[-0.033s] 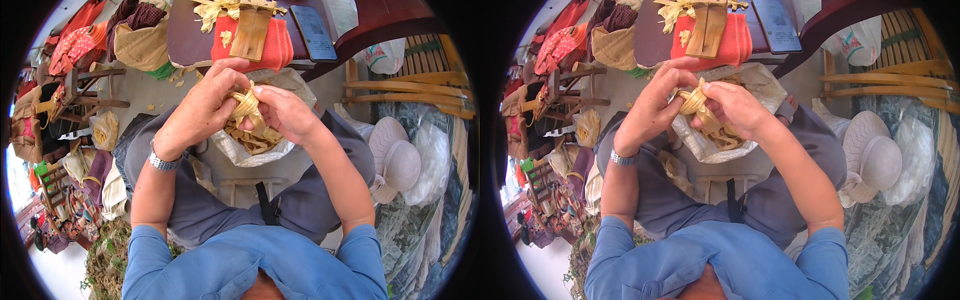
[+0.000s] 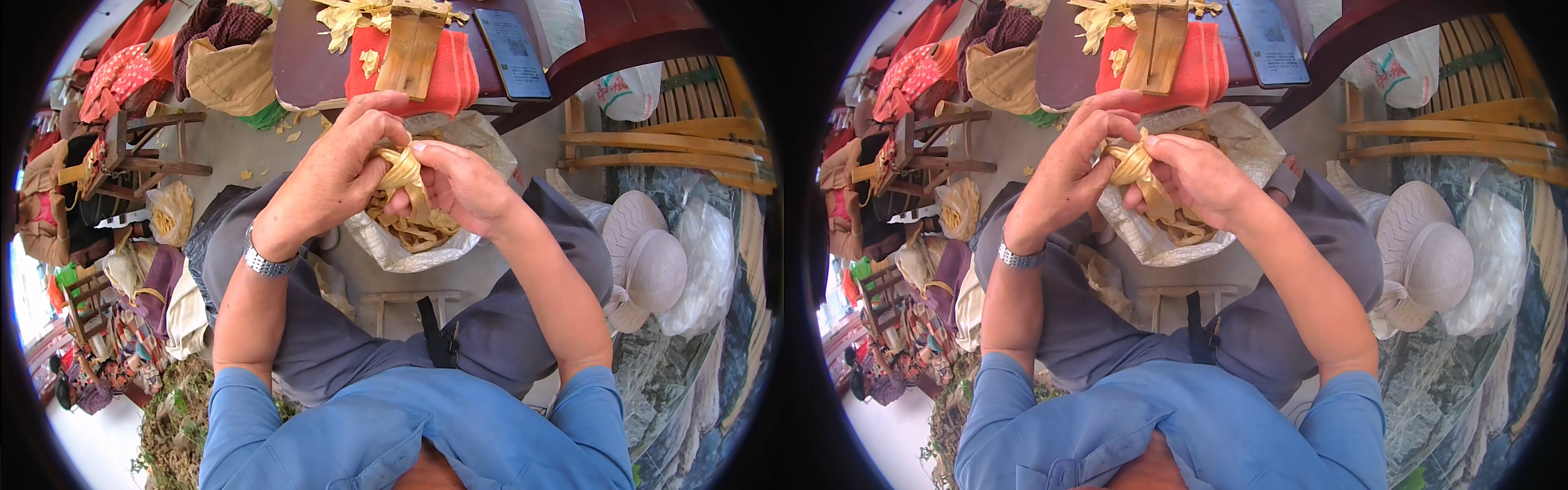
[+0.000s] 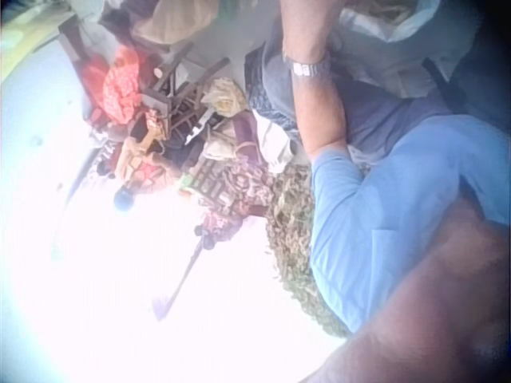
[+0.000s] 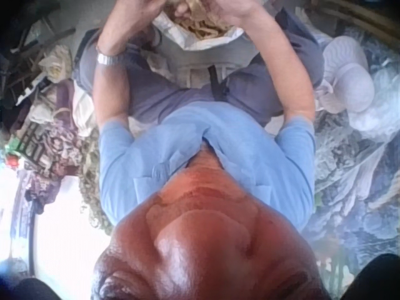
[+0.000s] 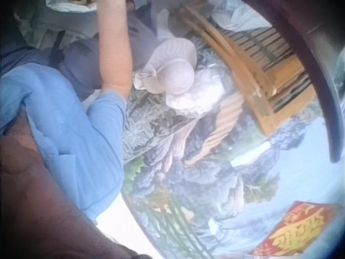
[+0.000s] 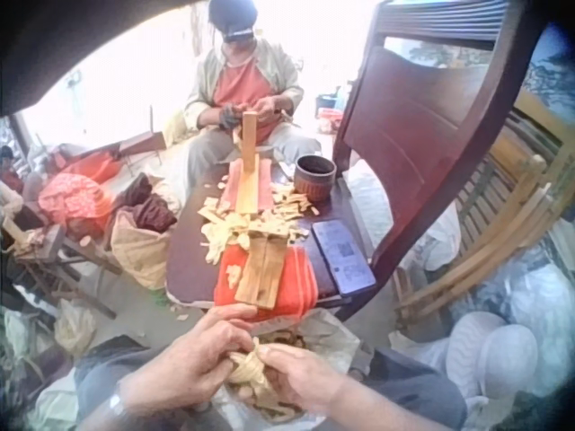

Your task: The person picks up yellowish dried plant strips from a bag, pulls them across a wooden scraping tool on a small table, and ties them into knots by hand.

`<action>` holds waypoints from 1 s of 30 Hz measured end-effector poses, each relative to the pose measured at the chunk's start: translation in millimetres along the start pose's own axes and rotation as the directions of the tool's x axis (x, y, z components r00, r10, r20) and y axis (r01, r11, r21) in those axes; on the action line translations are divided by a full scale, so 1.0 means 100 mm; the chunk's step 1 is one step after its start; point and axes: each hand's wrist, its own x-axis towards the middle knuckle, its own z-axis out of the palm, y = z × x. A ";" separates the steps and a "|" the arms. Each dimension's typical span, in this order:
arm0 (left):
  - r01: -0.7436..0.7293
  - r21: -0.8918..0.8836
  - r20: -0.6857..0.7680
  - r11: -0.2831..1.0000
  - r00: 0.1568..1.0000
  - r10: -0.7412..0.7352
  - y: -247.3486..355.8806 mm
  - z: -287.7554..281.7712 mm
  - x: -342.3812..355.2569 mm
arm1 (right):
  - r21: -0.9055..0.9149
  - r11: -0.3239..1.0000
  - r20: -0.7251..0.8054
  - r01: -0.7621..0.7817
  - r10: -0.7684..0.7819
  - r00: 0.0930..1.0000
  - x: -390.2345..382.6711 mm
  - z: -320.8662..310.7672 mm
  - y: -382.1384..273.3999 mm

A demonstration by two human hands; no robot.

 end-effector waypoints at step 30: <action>0.317 -0.584 -0.080 0.748 0.894 -0.441 0.02 0.36 -0.01 | -0.160 0.966 -0.076 0.205 -0.219 0.973 -0.19 -0.23 -0.23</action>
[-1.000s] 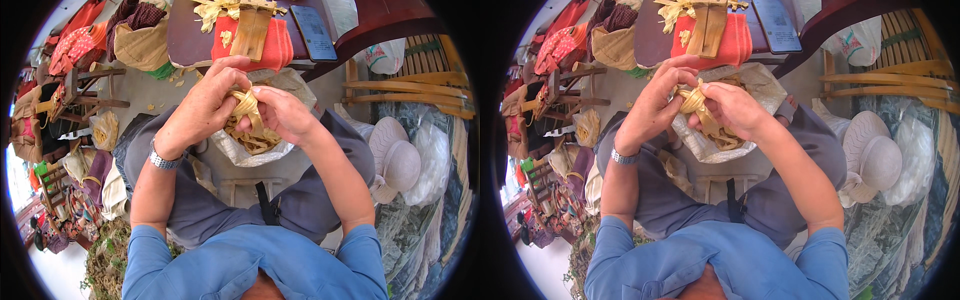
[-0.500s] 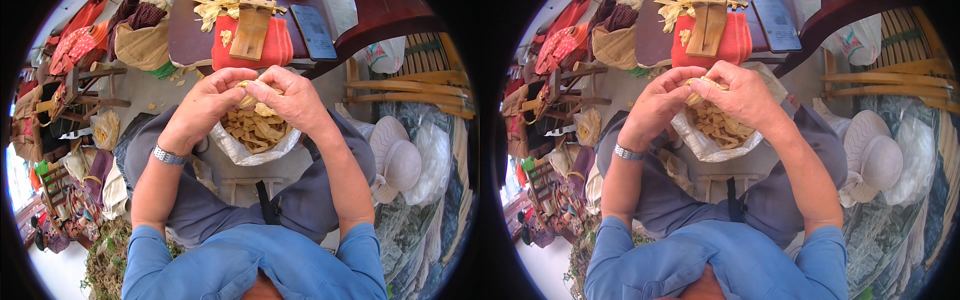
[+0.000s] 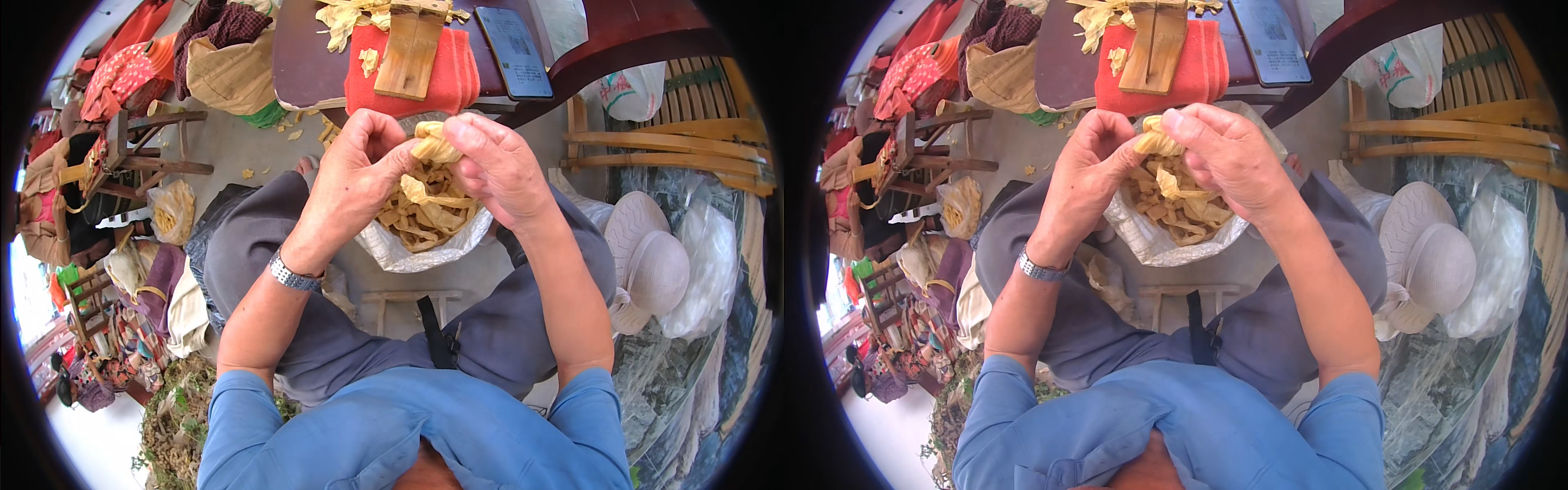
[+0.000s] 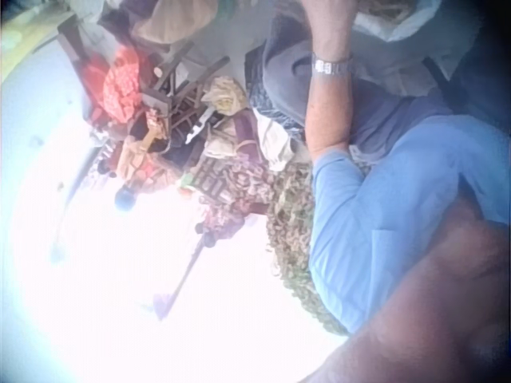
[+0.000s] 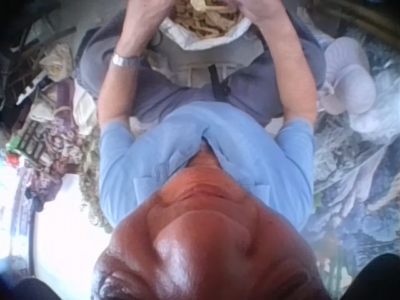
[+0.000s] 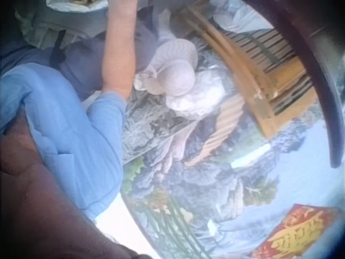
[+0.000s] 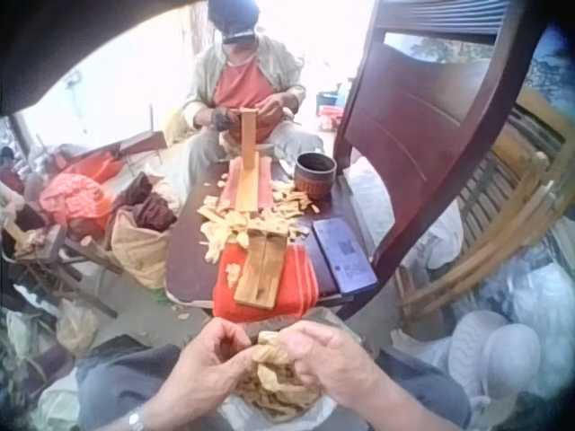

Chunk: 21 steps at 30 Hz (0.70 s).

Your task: The person picks up yellowish dried plant strips from a bag, pulls them across a wooden scraping tool on a small table, and ties them into knots by hand.

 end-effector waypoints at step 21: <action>0.117 0.157 0.016 0.981 0.993 -0.121 0.18 -0.33 -0.15 | -0.519 0.855 0.022 0.011 0.001 1.000 -0.12 -0.05 -0.15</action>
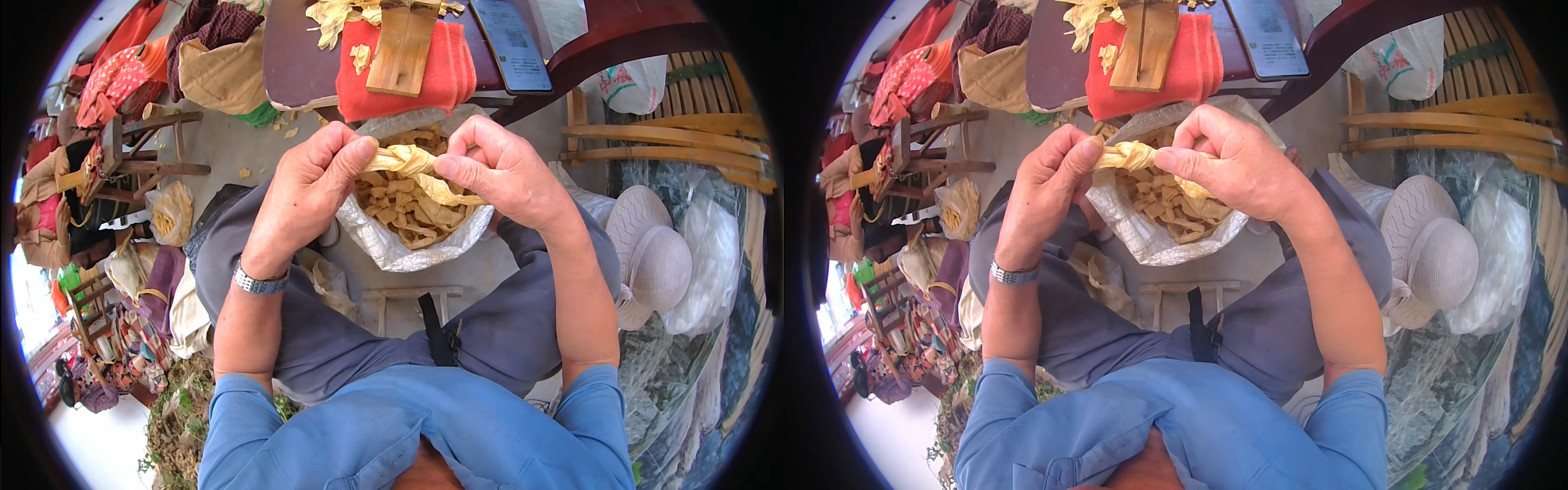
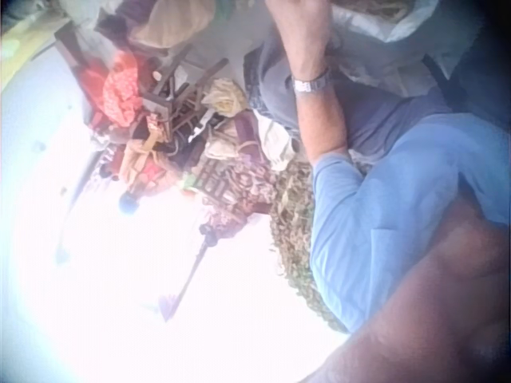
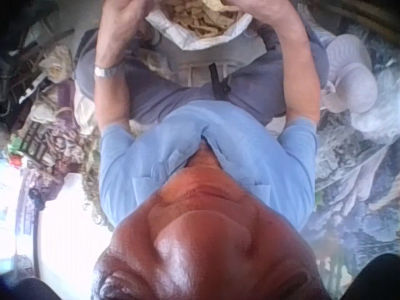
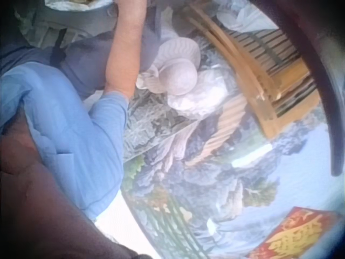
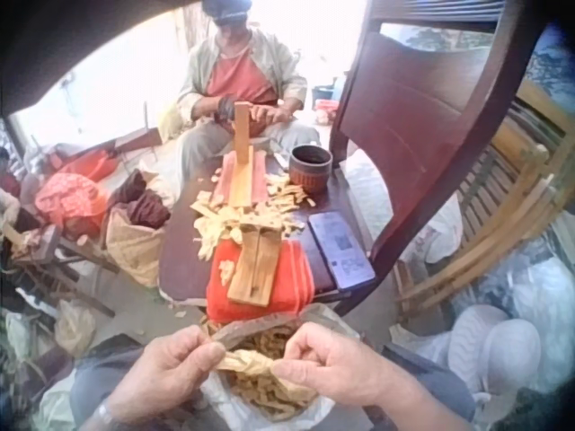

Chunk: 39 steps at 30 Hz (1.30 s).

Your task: The person picks up yellowish dried plant strips from a bag, pulls them across a wooden scraping tool on a small table, and ties them into knots by hand.

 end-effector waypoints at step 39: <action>-0.348 0.213 -0.186 0.913 0.903 0.387 0.18 -0.11 0.91 | -0.777 0.537 -0.166 0.328 -0.679 0.715 0.68 -0.27 -0.05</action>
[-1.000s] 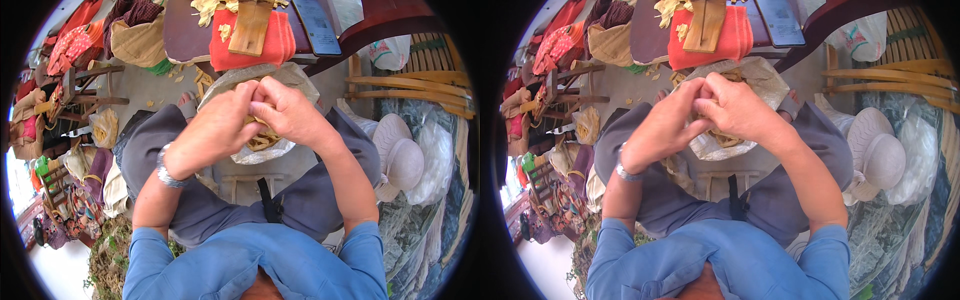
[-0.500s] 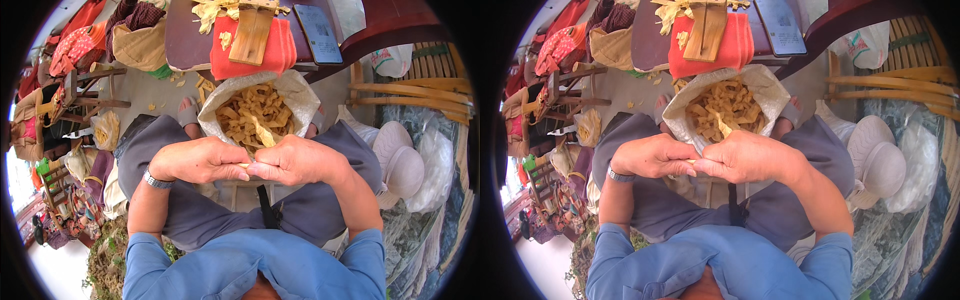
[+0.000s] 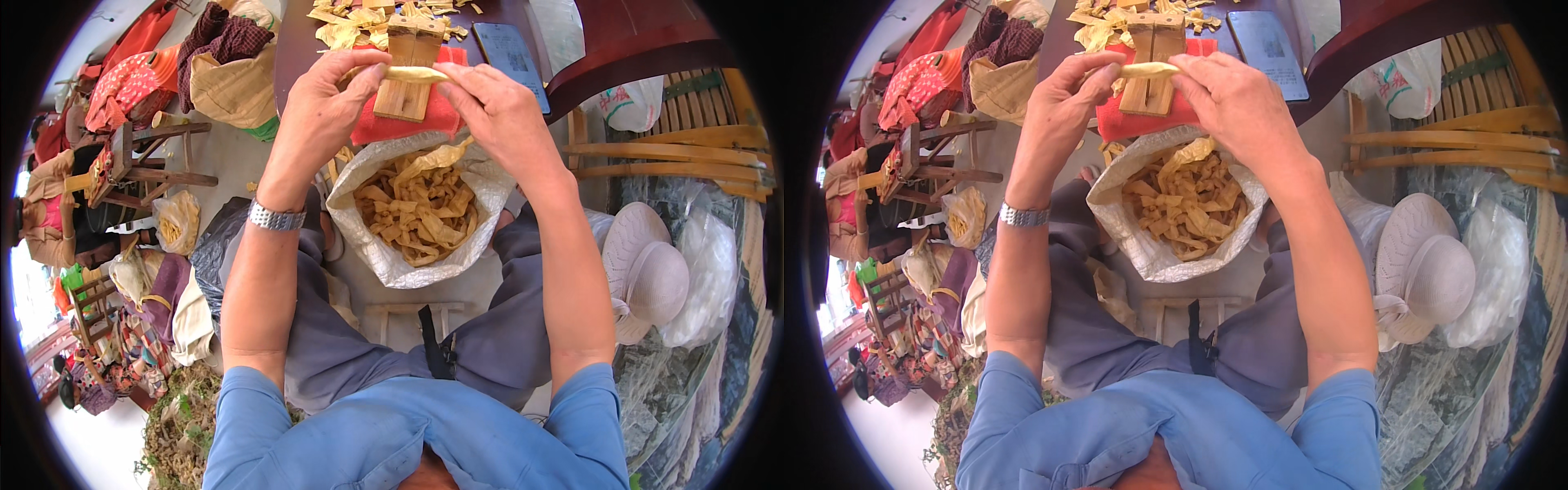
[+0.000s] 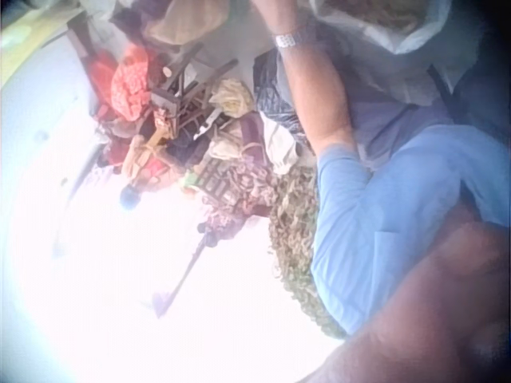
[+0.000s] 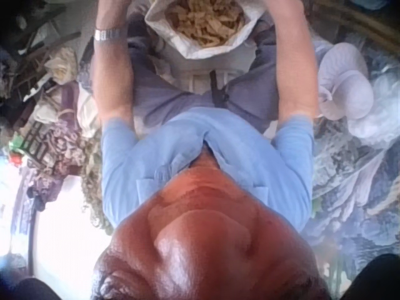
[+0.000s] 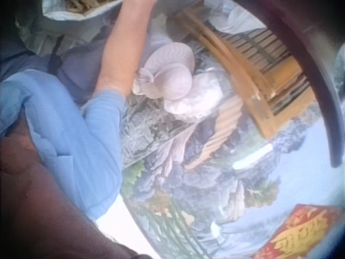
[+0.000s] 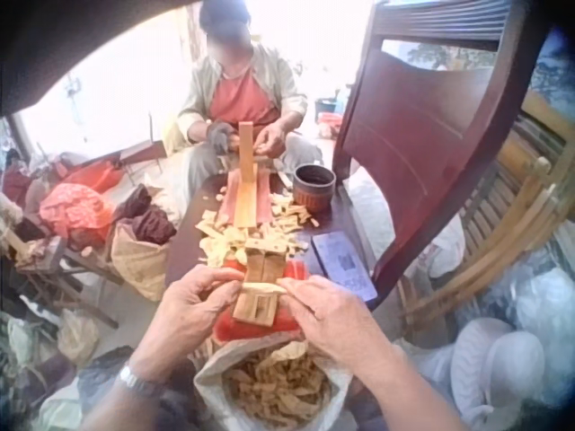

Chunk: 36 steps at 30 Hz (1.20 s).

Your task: The person picks up yellowish dried plant strips from a bag, pulls them across a wooden scraping tool on a small table, and ties them into knots by hand.

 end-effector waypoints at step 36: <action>0.763 -0.643 0.702 0.068 0.623 -0.345 0.74 0.47 -2.33 | 0.507 0.820 -0.059 0.268 -0.277 0.959 -1.84 -0.22 -1.83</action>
